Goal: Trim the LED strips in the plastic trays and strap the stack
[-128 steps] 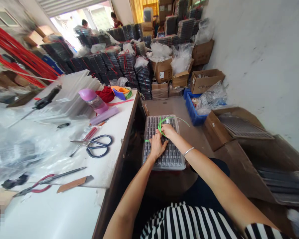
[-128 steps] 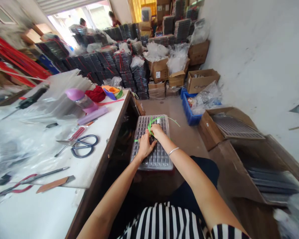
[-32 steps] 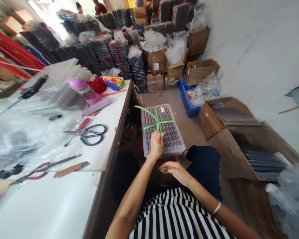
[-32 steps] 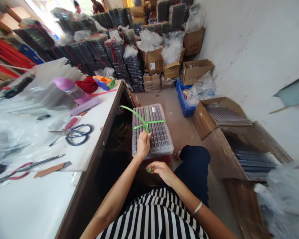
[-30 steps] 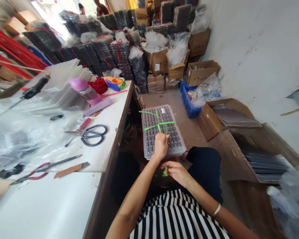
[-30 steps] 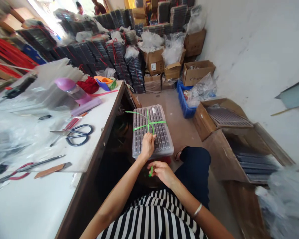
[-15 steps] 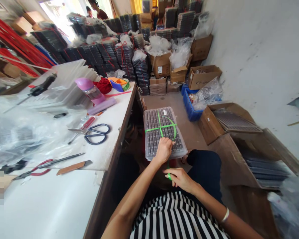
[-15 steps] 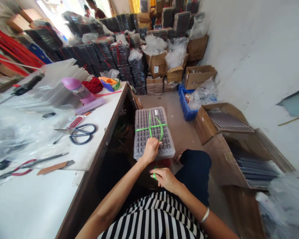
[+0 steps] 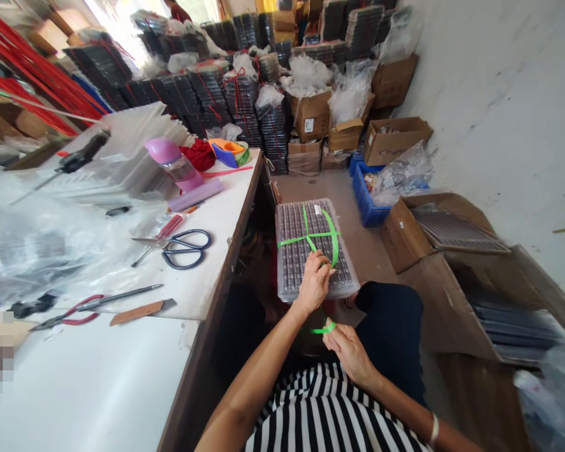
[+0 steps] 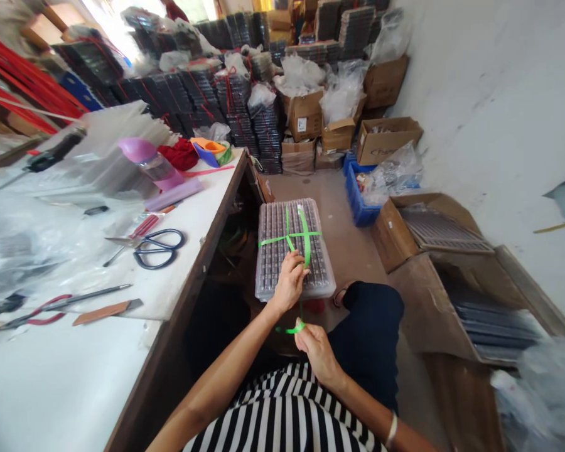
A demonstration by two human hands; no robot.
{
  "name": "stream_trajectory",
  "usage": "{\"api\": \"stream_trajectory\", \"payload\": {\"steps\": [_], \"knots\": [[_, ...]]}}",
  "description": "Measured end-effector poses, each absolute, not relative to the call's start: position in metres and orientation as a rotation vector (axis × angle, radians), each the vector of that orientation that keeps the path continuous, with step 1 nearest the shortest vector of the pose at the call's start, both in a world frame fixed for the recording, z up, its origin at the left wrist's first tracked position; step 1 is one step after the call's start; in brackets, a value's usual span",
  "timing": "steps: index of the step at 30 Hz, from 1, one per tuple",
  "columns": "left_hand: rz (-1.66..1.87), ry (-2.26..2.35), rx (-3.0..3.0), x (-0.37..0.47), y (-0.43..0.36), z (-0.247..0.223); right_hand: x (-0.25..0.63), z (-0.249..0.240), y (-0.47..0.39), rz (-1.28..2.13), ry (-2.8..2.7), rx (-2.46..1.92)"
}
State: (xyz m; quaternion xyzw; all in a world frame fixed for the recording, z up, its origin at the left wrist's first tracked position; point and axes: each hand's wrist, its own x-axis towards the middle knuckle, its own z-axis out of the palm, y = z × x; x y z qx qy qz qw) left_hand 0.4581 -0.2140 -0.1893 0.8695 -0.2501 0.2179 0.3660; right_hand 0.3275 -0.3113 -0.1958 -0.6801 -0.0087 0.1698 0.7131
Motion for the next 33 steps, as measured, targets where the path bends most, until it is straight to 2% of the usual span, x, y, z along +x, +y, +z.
{"api": "stream_trajectory", "payload": {"steps": [6, 13, 18, 25, 33], "knots": [[0.543, -0.600, 2.217, 0.460, -0.213, -0.195, 0.344, -0.172, -0.329, 0.407, -0.016, -1.454], [0.538, -0.618, 2.228, 0.458, -0.206, -0.197, 0.414, -0.144, -0.327, 0.102, 0.114, -1.280], [0.535, -0.741, 2.207, 0.458, -0.207, -0.194, 0.435, -0.123, -0.334, 0.326, 0.180, -1.008], [0.480, -0.807, 2.244, 0.459, -0.209, -0.193, 0.410, -0.126, -0.336, 0.368, 0.294, -0.920], [0.419, -0.424, 2.495, 0.468, -0.219, -0.202, 0.374, -0.137, -0.315, 0.427, 0.374, -0.720]]}}
